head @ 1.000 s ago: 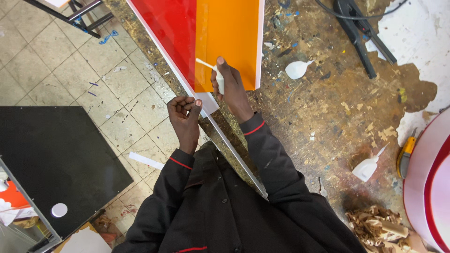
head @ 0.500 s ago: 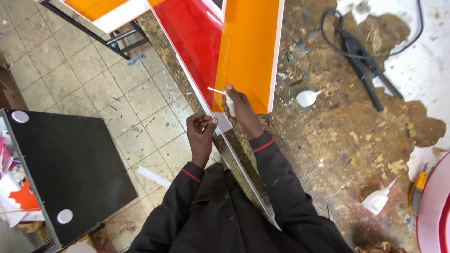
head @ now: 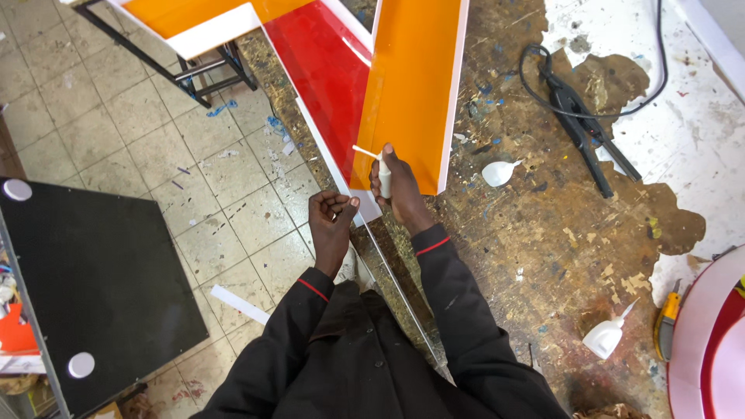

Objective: The person applies glue to white plastic strips and attaches them to the edges of a large red and orange letter-shaped sign. They use a hot glue gun to secure the strips along the perimeter, pressing them into place by hand.

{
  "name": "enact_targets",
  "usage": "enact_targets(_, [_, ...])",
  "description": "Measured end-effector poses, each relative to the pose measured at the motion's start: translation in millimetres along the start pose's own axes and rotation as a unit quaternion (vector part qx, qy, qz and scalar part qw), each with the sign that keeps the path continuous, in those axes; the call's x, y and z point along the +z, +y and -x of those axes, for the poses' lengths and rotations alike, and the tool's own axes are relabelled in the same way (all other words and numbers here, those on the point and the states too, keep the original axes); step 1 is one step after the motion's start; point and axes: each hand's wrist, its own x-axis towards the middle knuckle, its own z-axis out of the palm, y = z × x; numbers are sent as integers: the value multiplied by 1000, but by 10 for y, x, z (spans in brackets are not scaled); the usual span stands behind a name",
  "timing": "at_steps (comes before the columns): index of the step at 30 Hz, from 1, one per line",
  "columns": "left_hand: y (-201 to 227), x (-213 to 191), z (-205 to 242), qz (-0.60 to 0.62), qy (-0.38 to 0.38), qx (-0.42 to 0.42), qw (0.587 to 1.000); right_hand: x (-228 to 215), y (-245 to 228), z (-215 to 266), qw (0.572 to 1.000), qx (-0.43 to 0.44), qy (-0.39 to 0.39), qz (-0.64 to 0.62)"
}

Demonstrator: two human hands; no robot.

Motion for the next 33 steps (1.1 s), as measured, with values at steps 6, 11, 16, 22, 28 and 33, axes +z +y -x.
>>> enact_targets(6, [-66, 51, -19, 12, 34, -6, 999, -21, 138, -81, 1000, 9, 6, -5])
enact_targets(11, [-679, -117, -166, 28, 16, 43, 999, 20, 342, -170, 994, 77, 58, -53])
enact_targets(16, [-397, -5, -71, 14, 12, 65, 998, -139, 275, -185, 1000, 1, 20, -3])
enact_targets(22, [-703, -80, -196, 113, 41, 102, 988, -236, 469, -335, 993, 77, 85, -2])
enact_targets(28, [-272, -11, -59, 29, 30, 12, 999, -54, 88, -81, 998, 16, 57, 6])
enact_targets(33, [-200, -21, -33, 24, 6, 29, 999, 59, 93, -79, 1000, -3, 29, -4])
